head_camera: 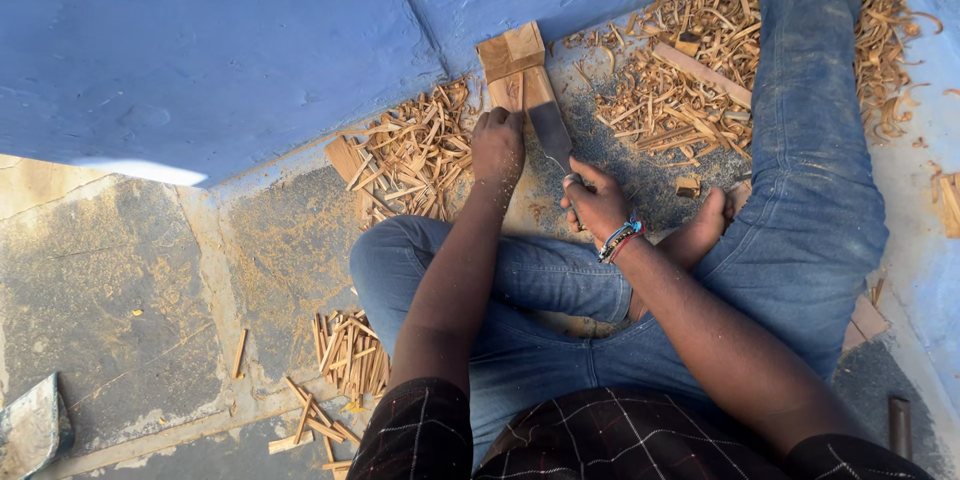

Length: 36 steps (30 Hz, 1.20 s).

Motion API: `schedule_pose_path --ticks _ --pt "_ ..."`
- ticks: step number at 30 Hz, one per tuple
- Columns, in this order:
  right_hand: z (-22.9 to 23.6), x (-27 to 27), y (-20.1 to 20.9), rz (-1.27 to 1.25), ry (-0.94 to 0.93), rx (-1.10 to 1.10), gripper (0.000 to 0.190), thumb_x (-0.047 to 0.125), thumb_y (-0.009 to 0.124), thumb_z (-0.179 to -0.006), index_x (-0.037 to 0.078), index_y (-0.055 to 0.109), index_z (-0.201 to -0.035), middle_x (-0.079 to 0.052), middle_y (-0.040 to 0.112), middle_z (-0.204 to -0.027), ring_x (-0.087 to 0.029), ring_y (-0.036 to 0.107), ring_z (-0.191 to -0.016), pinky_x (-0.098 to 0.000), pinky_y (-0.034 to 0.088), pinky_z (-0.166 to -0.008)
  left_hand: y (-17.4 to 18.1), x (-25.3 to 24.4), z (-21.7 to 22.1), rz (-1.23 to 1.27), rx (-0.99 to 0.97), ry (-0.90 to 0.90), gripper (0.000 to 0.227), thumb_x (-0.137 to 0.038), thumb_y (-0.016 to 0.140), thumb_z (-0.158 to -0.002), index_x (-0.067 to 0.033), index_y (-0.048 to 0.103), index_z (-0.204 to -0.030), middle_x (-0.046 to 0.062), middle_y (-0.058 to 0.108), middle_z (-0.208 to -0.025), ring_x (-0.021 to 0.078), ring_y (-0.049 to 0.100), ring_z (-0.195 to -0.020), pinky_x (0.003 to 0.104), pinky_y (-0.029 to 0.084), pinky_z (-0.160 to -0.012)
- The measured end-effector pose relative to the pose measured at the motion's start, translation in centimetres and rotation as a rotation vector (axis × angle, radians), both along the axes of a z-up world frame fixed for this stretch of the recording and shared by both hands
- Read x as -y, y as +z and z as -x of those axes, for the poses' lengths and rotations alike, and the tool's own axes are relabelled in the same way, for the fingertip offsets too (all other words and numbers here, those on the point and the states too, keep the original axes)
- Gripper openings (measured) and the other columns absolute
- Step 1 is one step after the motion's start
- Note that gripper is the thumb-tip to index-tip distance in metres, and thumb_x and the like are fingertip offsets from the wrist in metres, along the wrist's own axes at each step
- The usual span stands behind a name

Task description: The person scrapes a wooden block with a hand tool while sitting on a floor covered in wood shavings.

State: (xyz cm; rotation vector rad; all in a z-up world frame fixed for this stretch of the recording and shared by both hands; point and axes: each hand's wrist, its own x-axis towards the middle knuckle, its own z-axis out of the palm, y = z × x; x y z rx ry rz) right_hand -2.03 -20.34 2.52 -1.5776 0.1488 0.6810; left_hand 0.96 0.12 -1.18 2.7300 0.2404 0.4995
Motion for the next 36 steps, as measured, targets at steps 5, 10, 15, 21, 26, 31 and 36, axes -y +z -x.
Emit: schedule_pose_path --ticks 5,10,15,21,26,31,36 --pt "0.3 0.4 -0.4 0.019 0.018 0.005 0.056 0.014 0.062 -0.098 0.014 0.05 -0.152 -0.005 0.064 -0.08 -0.01 0.055 -0.053 -0.0273 0.046 -0.044 0.9 0.6 0.2 0.021 0.082 -0.047 0.021 -0.019 0.064 -0.096 -0.0109 0.073 -0.113 0.01 0.069 -0.109 0.032 0.063 -0.105 0.045 0.051 -0.092" --pt "0.3 0.8 -0.5 0.0 -0.039 -0.033 0.055 0.014 0.062 -0.097 0.013 0.051 -0.151 -0.005 0.065 -0.08 -0.01 0.055 -0.052 -0.0273 0.045 -0.042 1.5 0.7 -0.1 -0.027 0.154 -0.073 0.031 -0.021 0.067 -0.09 -0.0134 0.073 -0.119 0.002 0.07 -0.123 0.0288 0.061 -0.112 0.045 0.048 -0.095" --pt "0.7 1.6 0.3 -0.022 -0.021 -0.028 0.055 0.013 0.063 -0.097 0.011 0.051 -0.151 -0.006 0.064 -0.08 -0.009 0.055 -0.052 -0.0265 0.044 -0.041 0.9 0.7 0.0 -0.049 0.129 -0.034 0.031 -0.022 0.067 -0.094 -0.0175 0.071 -0.124 -0.004 0.067 -0.134 0.0244 0.06 -0.122 0.045 0.044 -0.105" --pt "1.2 1.8 1.2 -0.048 0.022 -0.063 0.055 0.014 0.063 -0.096 0.01 0.052 -0.15 -0.007 0.065 -0.079 -0.01 0.055 -0.051 -0.0264 0.044 -0.041 0.7 0.7 0.3 -0.024 0.026 -0.028 0.039 -0.012 0.062 -0.092 -0.0183 0.07 -0.129 -0.005 0.065 -0.14 0.0224 0.058 -0.127 0.044 0.043 -0.108" --pt "0.9 1.6 1.0 -0.076 0.048 -0.105 0.054 0.015 0.063 -0.098 0.011 0.051 -0.151 -0.008 0.065 -0.078 -0.011 0.053 -0.05 -0.0268 0.045 -0.041 0.9 0.9 0.3 -0.019 0.016 -0.016 0.042 -0.012 0.06 -0.091 -0.018 0.069 -0.131 -0.005 0.064 -0.141 0.0228 0.057 -0.128 0.044 0.043 -0.107" --pt "0.4 0.5 0.0 -0.014 0.02 -0.089 0.052 0.018 0.063 -0.099 0.013 0.053 -0.15 -0.007 0.065 -0.077 -0.011 0.051 -0.047 -0.0281 0.043 -0.04 0.4 0.7 -0.1 -0.076 0.009 -0.024 0.045 -0.009 0.059 -0.09 -0.0192 0.068 -0.133 -0.004 0.063 -0.142 0.0249 0.057 -0.128 0.046 0.042 -0.107" --pt "-2.0 -1.3 -0.2 -0.011 -0.003 -0.086 0.049 0.02 0.064 -0.099 0.019 0.058 -0.147 -0.005 0.065 -0.076 -0.009 0.05 -0.047 -0.0282 0.042 -0.039 0.9 0.3 -1.1 -0.025 -0.084 -0.013 0.043 -0.012 0.059 -0.092 -0.0214 0.067 -0.133 -0.006 0.063 -0.143 0.0244 0.056 -0.13 0.047 0.043 -0.11"
